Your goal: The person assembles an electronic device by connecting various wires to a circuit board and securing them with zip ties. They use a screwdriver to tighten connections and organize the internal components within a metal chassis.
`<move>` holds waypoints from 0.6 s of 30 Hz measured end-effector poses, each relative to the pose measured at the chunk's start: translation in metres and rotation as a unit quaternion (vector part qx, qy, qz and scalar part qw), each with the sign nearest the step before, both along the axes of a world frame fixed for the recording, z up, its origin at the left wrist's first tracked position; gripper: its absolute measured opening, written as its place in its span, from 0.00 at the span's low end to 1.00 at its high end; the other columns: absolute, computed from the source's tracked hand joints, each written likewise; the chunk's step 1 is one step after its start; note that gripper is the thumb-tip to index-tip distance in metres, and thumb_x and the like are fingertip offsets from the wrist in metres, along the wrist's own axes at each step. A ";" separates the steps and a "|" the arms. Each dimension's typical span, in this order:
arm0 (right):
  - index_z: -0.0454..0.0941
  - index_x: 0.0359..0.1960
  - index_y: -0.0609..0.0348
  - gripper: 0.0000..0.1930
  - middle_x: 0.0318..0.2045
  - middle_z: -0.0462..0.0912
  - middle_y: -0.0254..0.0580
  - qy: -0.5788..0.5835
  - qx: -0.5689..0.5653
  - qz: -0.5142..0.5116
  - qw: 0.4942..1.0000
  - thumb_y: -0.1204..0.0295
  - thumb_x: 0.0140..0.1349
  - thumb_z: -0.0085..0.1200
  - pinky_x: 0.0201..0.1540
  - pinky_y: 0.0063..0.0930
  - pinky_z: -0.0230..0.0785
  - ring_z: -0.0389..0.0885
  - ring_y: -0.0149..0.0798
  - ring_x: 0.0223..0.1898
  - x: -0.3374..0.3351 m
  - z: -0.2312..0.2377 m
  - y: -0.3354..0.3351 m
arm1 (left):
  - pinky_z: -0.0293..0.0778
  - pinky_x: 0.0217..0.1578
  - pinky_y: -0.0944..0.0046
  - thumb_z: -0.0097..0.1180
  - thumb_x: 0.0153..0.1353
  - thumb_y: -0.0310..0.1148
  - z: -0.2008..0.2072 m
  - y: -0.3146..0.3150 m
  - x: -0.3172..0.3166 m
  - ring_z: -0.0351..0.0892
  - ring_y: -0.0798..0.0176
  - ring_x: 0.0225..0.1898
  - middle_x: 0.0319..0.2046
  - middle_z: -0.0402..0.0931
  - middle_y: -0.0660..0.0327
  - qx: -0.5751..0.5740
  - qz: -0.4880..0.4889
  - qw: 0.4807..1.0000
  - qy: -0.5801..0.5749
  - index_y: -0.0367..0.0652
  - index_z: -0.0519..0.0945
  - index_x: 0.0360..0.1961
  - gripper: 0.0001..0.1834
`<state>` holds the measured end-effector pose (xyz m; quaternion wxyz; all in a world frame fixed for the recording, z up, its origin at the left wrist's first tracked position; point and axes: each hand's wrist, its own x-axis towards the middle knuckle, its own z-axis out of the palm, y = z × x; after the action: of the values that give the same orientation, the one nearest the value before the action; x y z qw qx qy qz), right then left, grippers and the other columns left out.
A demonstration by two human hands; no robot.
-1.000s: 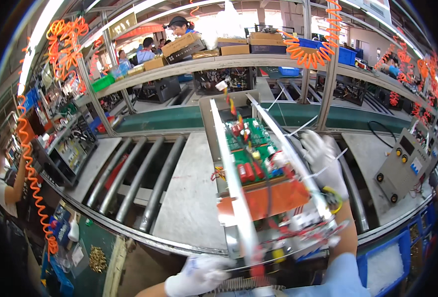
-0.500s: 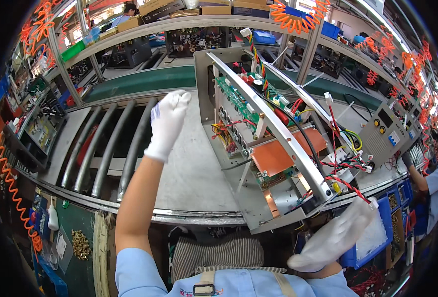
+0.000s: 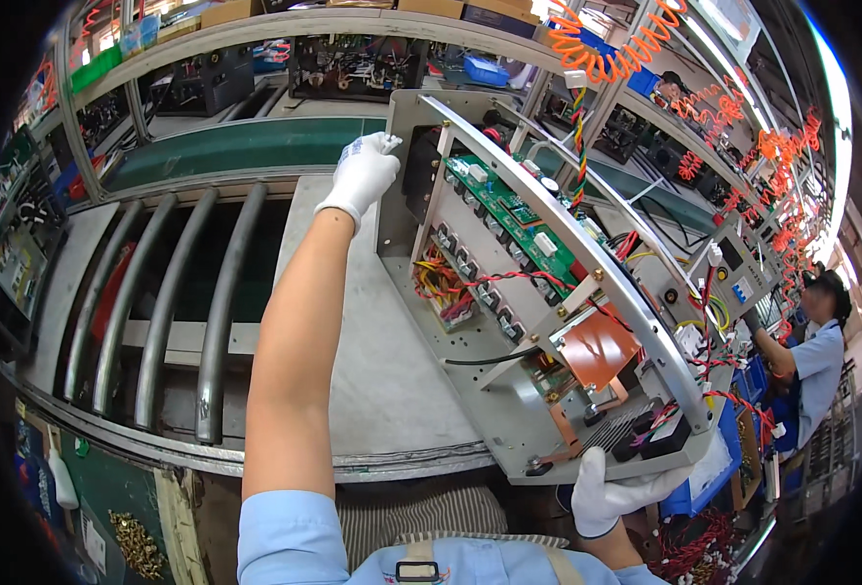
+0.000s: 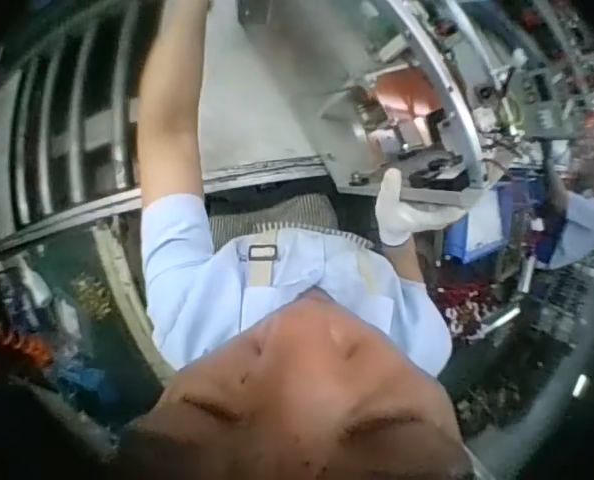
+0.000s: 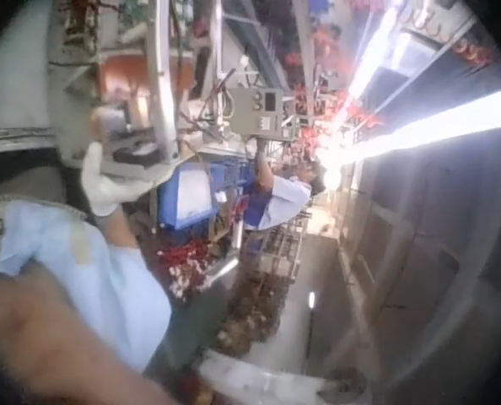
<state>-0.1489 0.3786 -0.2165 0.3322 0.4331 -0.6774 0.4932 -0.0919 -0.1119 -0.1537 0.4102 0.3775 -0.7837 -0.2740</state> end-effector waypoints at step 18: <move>0.55 0.71 0.61 0.39 0.61 0.71 0.56 -0.068 -0.043 0.090 0.993 0.80 0.57 0.58 0.59 0.34 0.67 0.75 0.50 0.58 -0.144 0.026 -0.053 | 0.73 0.36 0.65 0.58 0.60 0.29 -0.012 0.154 0.193 0.80 0.69 0.33 0.28 0.81 0.57 -0.089 0.121 0.986 0.079 0.32 0.78 0.38 0.10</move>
<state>-0.2933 0.3257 -0.1909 0.2584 0.4431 -0.6348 0.5779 0.1007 0.0424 -0.1658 0.5330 0.4082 -0.7189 -0.1803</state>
